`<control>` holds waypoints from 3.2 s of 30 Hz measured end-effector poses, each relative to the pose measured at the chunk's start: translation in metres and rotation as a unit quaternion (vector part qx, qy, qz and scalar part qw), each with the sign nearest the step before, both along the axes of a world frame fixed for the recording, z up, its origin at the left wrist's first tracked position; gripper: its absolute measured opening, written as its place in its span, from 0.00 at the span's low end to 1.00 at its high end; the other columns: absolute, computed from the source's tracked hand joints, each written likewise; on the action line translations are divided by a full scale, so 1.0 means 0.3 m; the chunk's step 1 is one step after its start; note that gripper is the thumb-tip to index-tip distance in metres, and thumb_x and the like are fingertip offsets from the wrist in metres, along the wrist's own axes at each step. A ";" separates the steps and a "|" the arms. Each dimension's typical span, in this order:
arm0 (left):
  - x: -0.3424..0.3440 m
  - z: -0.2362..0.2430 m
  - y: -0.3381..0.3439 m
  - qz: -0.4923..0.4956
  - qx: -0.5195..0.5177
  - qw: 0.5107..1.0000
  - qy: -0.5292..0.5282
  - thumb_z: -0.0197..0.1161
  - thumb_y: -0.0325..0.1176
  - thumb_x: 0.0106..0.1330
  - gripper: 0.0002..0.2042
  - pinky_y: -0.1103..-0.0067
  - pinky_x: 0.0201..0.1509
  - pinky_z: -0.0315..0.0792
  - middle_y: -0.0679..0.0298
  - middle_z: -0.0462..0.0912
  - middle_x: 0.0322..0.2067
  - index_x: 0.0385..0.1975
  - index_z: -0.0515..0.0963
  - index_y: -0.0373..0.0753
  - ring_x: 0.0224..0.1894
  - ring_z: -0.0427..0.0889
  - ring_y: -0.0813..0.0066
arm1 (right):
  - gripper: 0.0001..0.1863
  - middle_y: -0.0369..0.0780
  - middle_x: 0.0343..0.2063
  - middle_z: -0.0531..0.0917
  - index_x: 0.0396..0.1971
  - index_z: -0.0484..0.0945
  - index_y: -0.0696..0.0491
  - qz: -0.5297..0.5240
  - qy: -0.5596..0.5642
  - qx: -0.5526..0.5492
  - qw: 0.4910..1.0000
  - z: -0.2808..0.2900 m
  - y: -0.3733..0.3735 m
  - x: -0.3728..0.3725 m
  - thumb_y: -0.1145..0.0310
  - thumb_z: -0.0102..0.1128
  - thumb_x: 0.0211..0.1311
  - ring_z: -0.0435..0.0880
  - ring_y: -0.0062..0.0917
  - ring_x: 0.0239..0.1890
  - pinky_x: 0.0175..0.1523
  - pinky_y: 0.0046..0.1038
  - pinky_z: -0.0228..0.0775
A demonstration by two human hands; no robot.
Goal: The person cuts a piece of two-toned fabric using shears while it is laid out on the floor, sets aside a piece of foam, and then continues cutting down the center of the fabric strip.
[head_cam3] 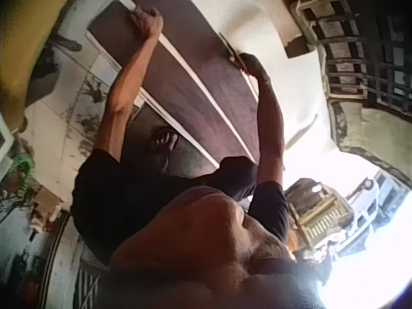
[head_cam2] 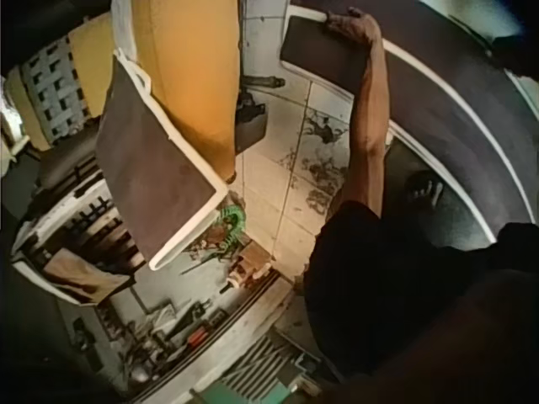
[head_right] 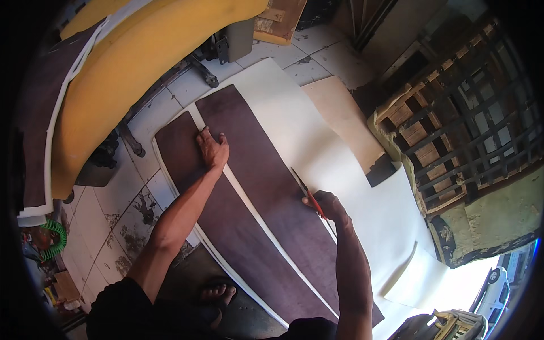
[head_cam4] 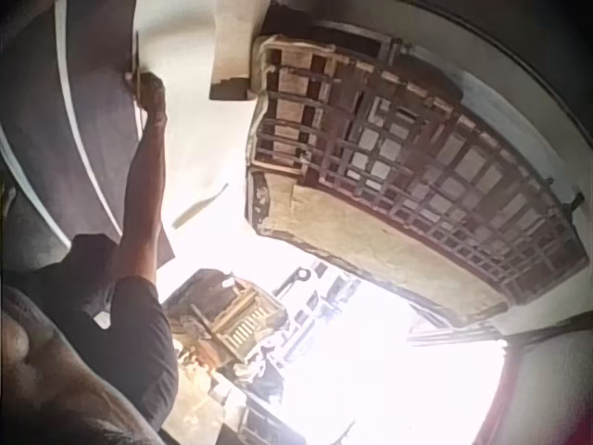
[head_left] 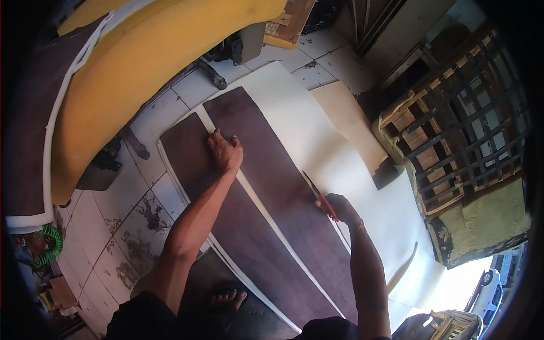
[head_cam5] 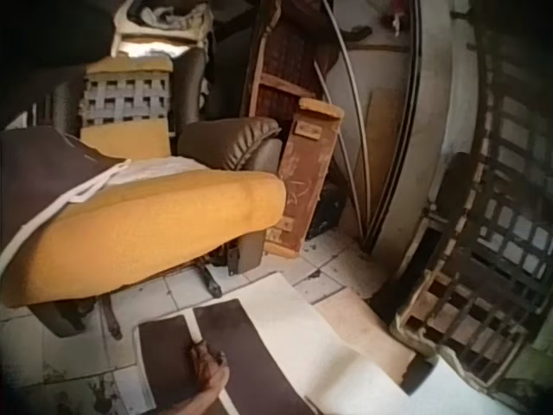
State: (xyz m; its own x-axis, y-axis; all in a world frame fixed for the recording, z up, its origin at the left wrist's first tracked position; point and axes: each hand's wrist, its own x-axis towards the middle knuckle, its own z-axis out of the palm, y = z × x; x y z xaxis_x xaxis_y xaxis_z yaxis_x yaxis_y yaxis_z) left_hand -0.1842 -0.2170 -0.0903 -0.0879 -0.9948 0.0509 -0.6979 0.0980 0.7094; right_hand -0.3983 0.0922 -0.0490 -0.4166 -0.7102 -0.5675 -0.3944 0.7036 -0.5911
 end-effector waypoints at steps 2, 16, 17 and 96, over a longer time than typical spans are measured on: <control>-0.062 0.022 -0.149 0.098 0.144 0.985 0.003 0.60 0.45 0.69 0.33 0.62 0.61 0.75 0.41 0.65 0.63 0.68 0.59 0.30 0.63 0.72 0.42 | 0.32 0.40 0.17 0.81 0.30 0.84 0.62 0.006 -0.014 -0.014 1.000 -0.013 0.002 0.007 0.40 0.69 0.61 0.81 0.23 0.20 0.28 0.28 0.73; -0.139 -0.230 -0.599 0.099 0.325 0.935 0.096 0.68 0.42 0.62 0.21 0.68 0.50 0.81 0.53 0.86 0.46 0.49 0.82 0.32 0.49 0.87 0.61 | 0.31 0.38 0.19 0.81 0.32 0.83 0.62 -0.018 -0.029 0.034 0.999 -0.036 -0.006 -0.004 0.42 0.71 0.60 0.79 0.20 0.18 0.24 0.26 0.71; -0.127 -0.221 -0.601 0.083 0.342 0.919 0.179 0.68 0.41 0.64 0.24 0.68 0.56 0.77 0.53 0.83 0.51 0.55 0.78 0.32 0.54 0.82 0.62 | 0.31 0.38 0.19 0.81 0.33 0.83 0.62 -0.013 -0.028 0.034 0.999 -0.038 -0.006 -0.005 0.42 0.72 0.60 0.79 0.20 0.18 0.24 0.27 0.71; -0.060 -0.066 -0.417 -0.219 -0.104 0.913 -0.327 0.45 0.52 0.76 0.29 0.51 0.80 0.36 0.62 0.50 0.79 0.77 0.57 0.57 0.80 0.46 0.59 | 0.40 0.44 0.22 0.80 0.31 0.80 0.61 0.030 -0.052 -0.003 0.998 -0.024 -0.523 -0.061 0.30 0.59 0.63 0.81 0.32 0.29 0.43 0.35 0.73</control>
State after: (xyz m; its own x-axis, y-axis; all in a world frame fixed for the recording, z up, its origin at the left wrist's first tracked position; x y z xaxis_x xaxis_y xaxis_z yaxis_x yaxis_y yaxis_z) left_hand -0.2021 -0.3421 -0.1102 -0.5549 -0.8314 0.0290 -0.8270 0.5551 0.0890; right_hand -0.4165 -0.0647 -0.0563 -0.3122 -0.7360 -0.6007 -0.3731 0.6765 -0.6349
